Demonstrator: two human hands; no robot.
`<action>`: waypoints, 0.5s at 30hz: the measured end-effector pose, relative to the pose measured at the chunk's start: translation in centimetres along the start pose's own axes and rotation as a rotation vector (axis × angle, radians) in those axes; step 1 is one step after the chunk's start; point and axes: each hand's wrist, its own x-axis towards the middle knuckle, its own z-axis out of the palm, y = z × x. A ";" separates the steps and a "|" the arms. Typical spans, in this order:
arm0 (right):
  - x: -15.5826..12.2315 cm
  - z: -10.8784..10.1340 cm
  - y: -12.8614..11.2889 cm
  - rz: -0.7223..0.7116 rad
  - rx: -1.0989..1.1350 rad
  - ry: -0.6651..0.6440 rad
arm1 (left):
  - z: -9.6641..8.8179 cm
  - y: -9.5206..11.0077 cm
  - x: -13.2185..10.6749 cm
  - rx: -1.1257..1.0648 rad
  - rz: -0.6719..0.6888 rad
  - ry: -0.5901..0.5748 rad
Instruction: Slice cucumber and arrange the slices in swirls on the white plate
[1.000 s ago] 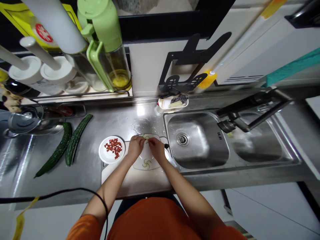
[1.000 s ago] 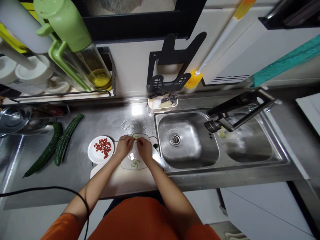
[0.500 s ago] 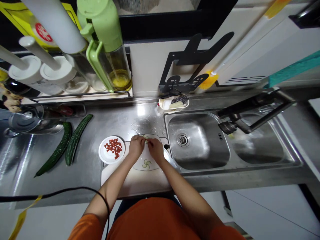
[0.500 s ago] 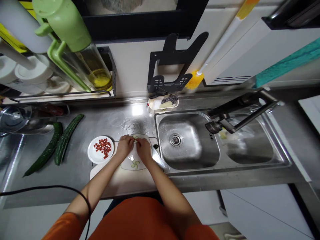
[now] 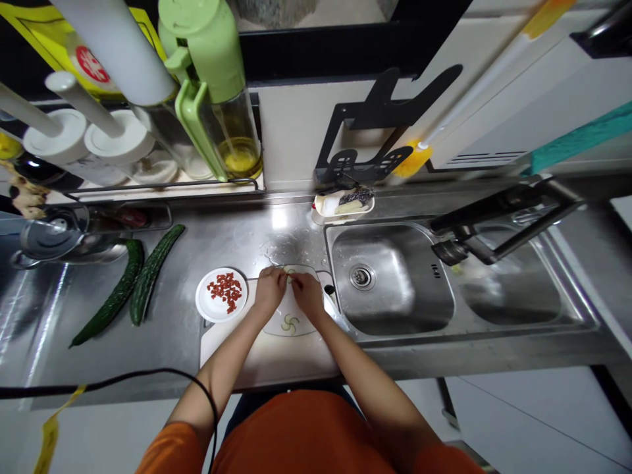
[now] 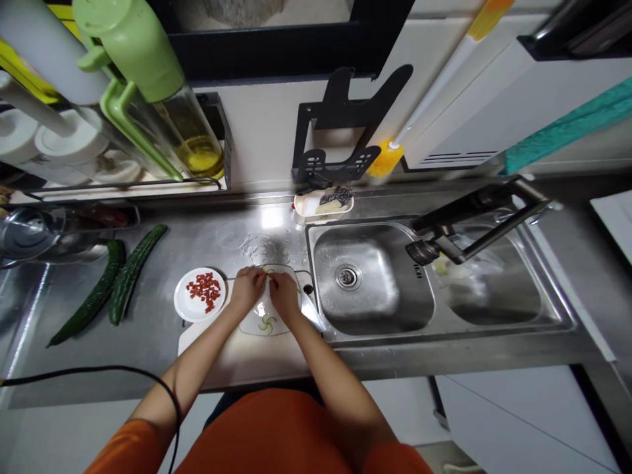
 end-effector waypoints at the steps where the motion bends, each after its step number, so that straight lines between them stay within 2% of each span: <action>1: 0.0 0.0 0.0 0.000 0.002 0.002 | -0.1 0.0 0.0 -0.010 0.000 0.001; 5: -0.3 -0.2 -0.1 0.000 0.024 0.016 | -1.0 0.3 -0.6 -0.052 -0.003 0.023; 9: -1.1 -0.6 -0.4 0.007 0.050 0.017 | -2.5 0.1 -2.2 -0.071 0.000 0.035; 12: -1.9 -1.0 -0.7 -0.001 0.078 0.012 | -3.9 -1.0 -3.9 -0.069 -0.038 0.055; 15: -2.7 -1.3 -0.9 -0.011 0.092 0.003 | -5.8 -3.1 -6.0 -0.082 -0.101 0.105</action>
